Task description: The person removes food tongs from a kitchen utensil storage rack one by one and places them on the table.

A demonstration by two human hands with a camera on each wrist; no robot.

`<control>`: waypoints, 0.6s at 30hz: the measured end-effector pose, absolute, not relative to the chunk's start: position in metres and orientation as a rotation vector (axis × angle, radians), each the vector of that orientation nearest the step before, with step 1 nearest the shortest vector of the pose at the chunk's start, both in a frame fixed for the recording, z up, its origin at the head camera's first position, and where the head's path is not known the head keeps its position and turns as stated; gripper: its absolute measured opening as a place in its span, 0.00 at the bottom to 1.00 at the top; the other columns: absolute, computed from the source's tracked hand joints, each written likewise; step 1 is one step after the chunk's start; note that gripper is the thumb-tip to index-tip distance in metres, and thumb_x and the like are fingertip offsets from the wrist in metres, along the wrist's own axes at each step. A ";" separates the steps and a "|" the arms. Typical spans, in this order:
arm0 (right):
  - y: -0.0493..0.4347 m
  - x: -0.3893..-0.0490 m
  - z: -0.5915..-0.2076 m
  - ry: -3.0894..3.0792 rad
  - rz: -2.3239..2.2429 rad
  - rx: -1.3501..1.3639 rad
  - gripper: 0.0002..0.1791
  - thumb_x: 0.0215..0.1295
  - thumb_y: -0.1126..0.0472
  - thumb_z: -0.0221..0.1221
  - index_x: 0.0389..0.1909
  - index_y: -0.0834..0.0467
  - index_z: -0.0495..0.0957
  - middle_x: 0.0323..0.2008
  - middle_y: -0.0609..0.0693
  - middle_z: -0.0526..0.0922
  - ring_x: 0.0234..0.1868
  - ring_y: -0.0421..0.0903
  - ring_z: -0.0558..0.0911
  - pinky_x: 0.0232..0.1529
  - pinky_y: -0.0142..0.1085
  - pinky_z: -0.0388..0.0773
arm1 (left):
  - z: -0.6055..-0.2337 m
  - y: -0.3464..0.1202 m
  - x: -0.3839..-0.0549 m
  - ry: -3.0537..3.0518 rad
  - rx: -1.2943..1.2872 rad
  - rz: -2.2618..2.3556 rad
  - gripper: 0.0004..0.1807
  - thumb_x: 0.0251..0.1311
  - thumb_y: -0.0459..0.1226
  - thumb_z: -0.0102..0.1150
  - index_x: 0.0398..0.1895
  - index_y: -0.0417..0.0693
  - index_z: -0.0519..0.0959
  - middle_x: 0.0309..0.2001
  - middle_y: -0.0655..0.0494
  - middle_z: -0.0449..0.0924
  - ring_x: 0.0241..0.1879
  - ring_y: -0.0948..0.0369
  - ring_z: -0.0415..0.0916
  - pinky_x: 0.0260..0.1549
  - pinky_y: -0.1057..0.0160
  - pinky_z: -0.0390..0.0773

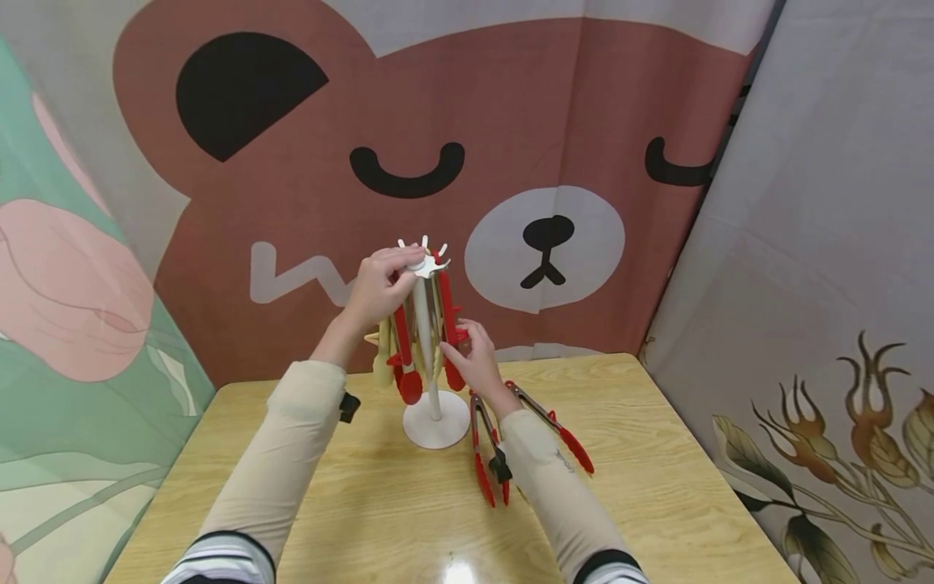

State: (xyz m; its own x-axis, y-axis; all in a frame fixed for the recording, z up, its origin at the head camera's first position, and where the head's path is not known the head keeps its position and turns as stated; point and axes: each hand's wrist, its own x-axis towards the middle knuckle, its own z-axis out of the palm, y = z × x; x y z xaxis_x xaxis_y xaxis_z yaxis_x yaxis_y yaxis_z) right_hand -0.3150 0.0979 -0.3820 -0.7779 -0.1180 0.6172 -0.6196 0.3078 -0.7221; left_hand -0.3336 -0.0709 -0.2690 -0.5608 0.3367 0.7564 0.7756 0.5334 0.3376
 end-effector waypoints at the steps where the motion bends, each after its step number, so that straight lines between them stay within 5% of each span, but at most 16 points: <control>1: 0.098 -0.315 -0.382 -2.116 1.461 0.657 0.13 0.53 0.72 0.60 0.38 0.74 0.71 0.47 0.68 0.70 0.43 0.61 0.73 0.37 0.41 0.74 | -0.269 -0.071 -0.334 -2.139 -0.897 -0.899 0.17 0.56 0.34 0.49 0.48 0.39 0.78 0.49 0.50 0.76 0.54 0.58 0.68 0.55 0.61 0.62; 5: 0.100 -0.318 -0.384 -2.074 1.430 0.683 0.08 0.51 0.73 0.61 0.29 0.72 0.71 0.53 0.70 0.66 0.54 0.65 0.64 0.45 0.48 0.70 | -0.268 -0.071 -0.333 -2.140 -0.898 -0.905 0.17 0.56 0.34 0.49 0.48 0.39 0.78 0.49 0.50 0.76 0.54 0.58 0.68 0.55 0.60 0.62; 9: 0.101 -0.317 -0.383 -2.064 1.469 0.704 0.08 0.51 0.74 0.61 0.26 0.71 0.70 0.55 0.71 0.64 0.56 0.67 0.63 0.53 0.56 0.61 | -0.269 -0.071 -0.333 -2.137 -0.902 -0.904 0.17 0.56 0.34 0.49 0.48 0.39 0.77 0.49 0.50 0.76 0.54 0.58 0.68 0.55 0.60 0.63; 18: 0.105 -0.320 -0.381 -2.048 1.559 0.725 0.07 0.48 0.76 0.61 0.23 0.73 0.71 0.57 0.71 0.62 0.56 0.68 0.62 0.52 0.56 0.62 | -0.270 -0.071 -0.333 -2.128 -0.910 -0.904 0.17 0.56 0.35 0.50 0.47 0.38 0.78 0.49 0.49 0.76 0.53 0.57 0.69 0.54 0.60 0.63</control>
State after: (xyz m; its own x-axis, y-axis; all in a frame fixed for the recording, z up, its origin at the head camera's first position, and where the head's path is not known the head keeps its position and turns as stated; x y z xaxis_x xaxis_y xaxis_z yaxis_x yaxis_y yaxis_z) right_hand -0.3202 0.1050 -0.3809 -0.7537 -0.1305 0.6441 -0.6556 0.2175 -0.7231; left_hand -0.3330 -0.0710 -0.2698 -0.5513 0.3394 0.7621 0.7842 0.5226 0.3345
